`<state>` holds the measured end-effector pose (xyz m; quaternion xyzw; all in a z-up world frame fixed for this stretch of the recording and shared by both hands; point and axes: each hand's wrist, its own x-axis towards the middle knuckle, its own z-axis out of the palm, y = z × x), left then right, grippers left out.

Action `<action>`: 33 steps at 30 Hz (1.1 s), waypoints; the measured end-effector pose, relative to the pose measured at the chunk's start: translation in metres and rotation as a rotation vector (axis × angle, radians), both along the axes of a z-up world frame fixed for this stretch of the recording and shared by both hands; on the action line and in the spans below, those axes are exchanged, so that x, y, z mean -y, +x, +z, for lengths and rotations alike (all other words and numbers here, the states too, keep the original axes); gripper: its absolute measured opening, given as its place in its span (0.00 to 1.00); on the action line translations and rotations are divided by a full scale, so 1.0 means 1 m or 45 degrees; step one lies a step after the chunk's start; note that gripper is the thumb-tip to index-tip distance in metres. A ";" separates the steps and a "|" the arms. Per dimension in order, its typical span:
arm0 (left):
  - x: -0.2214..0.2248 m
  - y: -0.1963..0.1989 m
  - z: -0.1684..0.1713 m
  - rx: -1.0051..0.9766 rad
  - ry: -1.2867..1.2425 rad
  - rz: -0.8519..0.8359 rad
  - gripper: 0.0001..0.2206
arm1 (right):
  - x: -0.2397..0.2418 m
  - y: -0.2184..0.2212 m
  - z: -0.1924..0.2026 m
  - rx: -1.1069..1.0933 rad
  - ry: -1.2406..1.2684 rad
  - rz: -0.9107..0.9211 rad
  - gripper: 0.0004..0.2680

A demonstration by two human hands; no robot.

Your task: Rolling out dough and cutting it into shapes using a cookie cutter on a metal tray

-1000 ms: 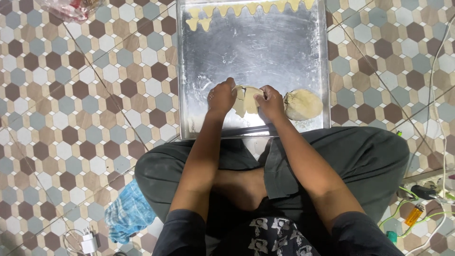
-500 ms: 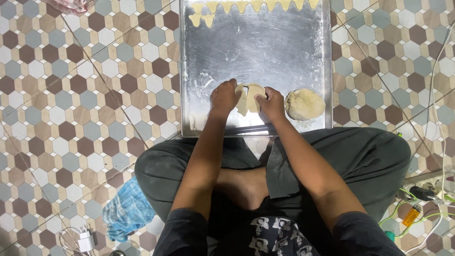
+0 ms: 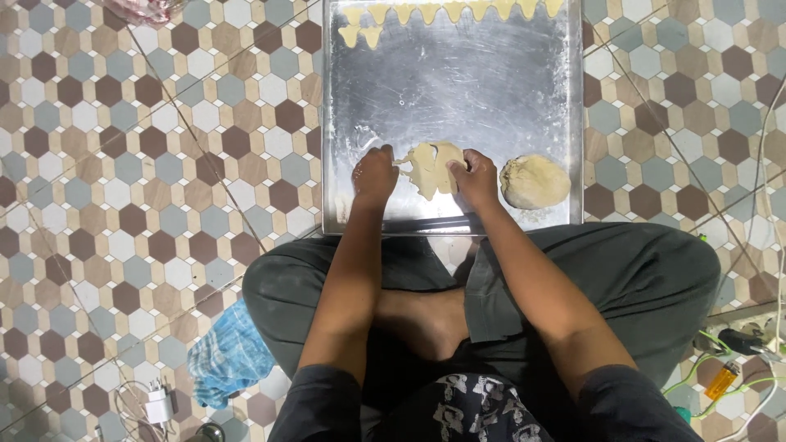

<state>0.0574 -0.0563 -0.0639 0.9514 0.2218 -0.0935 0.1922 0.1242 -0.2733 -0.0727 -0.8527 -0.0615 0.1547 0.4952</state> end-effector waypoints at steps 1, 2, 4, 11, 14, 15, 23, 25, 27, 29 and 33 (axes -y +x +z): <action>-0.002 0.000 -0.004 0.003 0.001 -0.001 0.10 | 0.000 0.000 -0.001 0.003 0.001 -0.001 0.06; -0.003 0.001 -0.009 0.002 -0.022 0.017 0.10 | 0.000 0.000 -0.002 -0.005 0.023 -0.012 0.06; -0.004 0.001 -0.012 0.001 -0.044 0.029 0.10 | 0.002 0.000 -0.004 -0.012 0.046 -0.029 0.06; 0.013 0.005 0.004 0.309 -0.577 0.291 0.06 | 0.003 0.001 -0.004 0.017 0.026 -0.004 0.06; 0.026 0.010 -0.001 0.293 -0.676 0.202 0.08 | 0.002 -0.002 0.001 0.002 -0.004 -0.005 0.06; 0.030 0.013 0.000 0.251 -0.715 0.104 0.09 | 0.002 -0.001 0.003 -0.001 -0.015 -0.014 0.06; -0.006 -0.001 0.019 0.416 -0.425 0.007 0.09 | 0.002 0.002 0.000 -0.014 -0.060 -0.001 0.06; -0.008 -0.004 0.013 0.324 -0.366 0.025 0.10 | 0.001 0.000 0.004 -0.011 -0.083 0.014 0.06; -0.003 -0.003 0.008 0.134 -0.485 -0.069 0.17 | 0.001 -0.001 0.007 -0.018 -0.103 0.015 0.06; 0.005 0.004 0.004 0.125 -0.493 -0.067 0.18 | 0.002 0.000 0.001 -0.014 -0.080 0.018 0.06; 0.015 0.010 -0.007 0.181 -0.490 0.024 0.16 | 0.003 0.001 -0.006 -0.008 -0.042 0.035 0.06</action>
